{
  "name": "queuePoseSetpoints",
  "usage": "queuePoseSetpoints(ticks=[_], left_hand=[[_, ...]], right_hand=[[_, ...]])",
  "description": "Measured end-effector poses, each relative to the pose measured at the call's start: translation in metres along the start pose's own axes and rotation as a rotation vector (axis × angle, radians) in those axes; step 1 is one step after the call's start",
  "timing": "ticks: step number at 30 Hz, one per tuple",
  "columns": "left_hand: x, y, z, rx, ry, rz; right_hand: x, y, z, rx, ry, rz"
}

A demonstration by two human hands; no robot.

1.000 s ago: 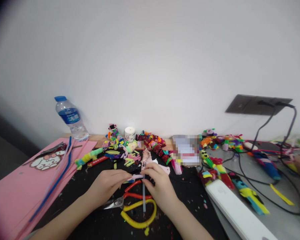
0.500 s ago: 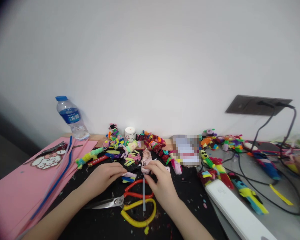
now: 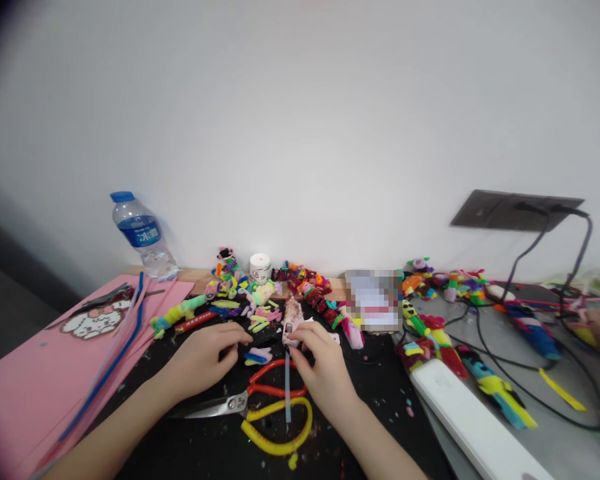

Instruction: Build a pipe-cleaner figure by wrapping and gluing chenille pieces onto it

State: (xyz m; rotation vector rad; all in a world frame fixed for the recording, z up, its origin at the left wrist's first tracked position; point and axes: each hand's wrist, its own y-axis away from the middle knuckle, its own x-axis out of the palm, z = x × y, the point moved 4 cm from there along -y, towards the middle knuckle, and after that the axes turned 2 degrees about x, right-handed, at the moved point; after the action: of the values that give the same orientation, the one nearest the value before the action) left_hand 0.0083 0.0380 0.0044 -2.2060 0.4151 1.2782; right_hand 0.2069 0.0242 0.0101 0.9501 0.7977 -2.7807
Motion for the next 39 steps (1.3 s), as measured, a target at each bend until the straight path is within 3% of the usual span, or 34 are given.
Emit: queuePoseSetpoints(ticks=[5, 8, 13, 26, 29, 31, 34, 39], left_hand=[[-0.011, 0.000, 0.027, -0.219, -0.133, -0.285], [-0.011, 0.002, 0.044, -0.320, -0.294, -0.288], [-0.011, 0.007, 0.060, -0.362, -0.304, -0.263], [-0.018, 0.003, 0.042, -0.336, -0.107, -0.358], [-0.018, 0.001, 0.032, -0.303, 0.019, -0.383], [-0.015, 0.000, 0.024, -0.281, 0.167, -0.359], [-0.004, -0.003, 0.009, -0.237, 0.345, -0.176], [0.005, -0.005, -0.015, -0.133, 0.417, -0.005]], right_hand=[[-0.002, 0.001, 0.001, 0.010, -0.001, -0.008], [-0.002, 0.002, 0.001, 0.024, -0.012, 0.020], [-0.002, 0.002, 0.001, 0.019, -0.021, 0.027], [-0.004, 0.000, -0.002, 0.017, -0.001, -0.024], [-0.005, 0.000, -0.003, 0.016, 0.000, -0.041], [-0.005, 0.001, -0.002, 0.012, -0.004, -0.038], [-0.003, 0.002, -0.001, -0.004, -0.014, -0.009], [0.000, 0.000, 0.003, -0.056, -0.017, 0.019]])
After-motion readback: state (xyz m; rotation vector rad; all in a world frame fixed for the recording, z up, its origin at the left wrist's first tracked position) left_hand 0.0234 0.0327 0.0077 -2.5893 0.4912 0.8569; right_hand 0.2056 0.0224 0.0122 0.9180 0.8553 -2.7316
